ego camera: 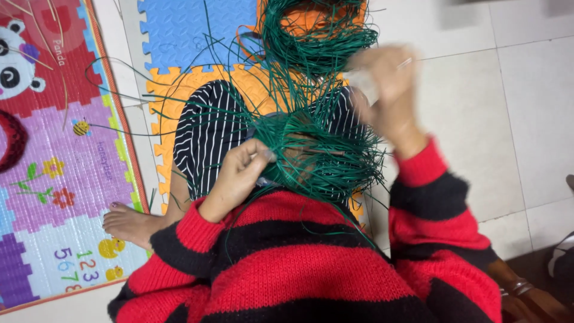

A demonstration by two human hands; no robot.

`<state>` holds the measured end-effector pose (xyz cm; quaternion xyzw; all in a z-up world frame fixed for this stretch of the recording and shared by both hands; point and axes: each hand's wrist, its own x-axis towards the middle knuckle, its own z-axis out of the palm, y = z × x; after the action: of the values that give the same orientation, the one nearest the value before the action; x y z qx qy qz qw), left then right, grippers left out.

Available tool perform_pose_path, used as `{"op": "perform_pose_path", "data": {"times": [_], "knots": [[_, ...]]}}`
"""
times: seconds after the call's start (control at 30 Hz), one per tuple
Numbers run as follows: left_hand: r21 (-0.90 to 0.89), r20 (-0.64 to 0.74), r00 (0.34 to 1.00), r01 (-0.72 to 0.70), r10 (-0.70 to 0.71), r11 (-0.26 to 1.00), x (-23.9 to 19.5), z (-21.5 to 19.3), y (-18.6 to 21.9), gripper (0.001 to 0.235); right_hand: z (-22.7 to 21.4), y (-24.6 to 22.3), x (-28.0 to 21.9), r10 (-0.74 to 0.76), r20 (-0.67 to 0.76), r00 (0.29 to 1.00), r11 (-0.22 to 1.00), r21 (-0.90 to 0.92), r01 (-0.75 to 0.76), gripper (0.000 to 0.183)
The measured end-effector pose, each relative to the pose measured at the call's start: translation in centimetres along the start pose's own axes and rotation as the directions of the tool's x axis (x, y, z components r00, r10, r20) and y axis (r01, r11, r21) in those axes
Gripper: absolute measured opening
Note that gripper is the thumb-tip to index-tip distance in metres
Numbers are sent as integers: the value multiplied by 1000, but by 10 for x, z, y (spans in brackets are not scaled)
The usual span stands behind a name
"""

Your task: Weaving green plastic strips together to create a circular or spherical object.

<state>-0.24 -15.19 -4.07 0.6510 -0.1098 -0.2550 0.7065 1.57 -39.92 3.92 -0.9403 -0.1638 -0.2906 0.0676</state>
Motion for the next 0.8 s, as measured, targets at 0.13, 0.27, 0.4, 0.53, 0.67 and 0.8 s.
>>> {"op": "perform_pose_path", "data": {"times": [0.13, 0.27, 0.4, 0.53, 0.67, 0.8], "knots": [[-314, 80, 989, 140, -121, 939, 9, 12, 2, 9, 34, -66, -19, -206, -146, 968, 869, 427, 249, 14], [-586, 208, 965, 251, -157, 770, 9, 13, 0, 7, 52, -76, -30, -151, -217, 964, 836, 493, 242, 11], [-669, 267, 951, 300, -156, 680, 6, 15, -4, 8, 57, -78, -31, -126, -225, 966, 851, 476, 222, 6], [-710, 197, 975, 216, -106, 670, 5, 22, -1, 11, 60, -73, -27, -98, -209, 973, 886, 427, 181, 6], [-711, 155, 973, 231, -172, 664, 3, 22, 7, 9, 68, -51, -21, -4, -146, 989, 913, 403, 63, 6], [-677, 168, 974, 226, -152, 701, -4, 17, 7, 10, 72, -8, -21, 47, -99, 994, 944, 329, -12, 5]]}}
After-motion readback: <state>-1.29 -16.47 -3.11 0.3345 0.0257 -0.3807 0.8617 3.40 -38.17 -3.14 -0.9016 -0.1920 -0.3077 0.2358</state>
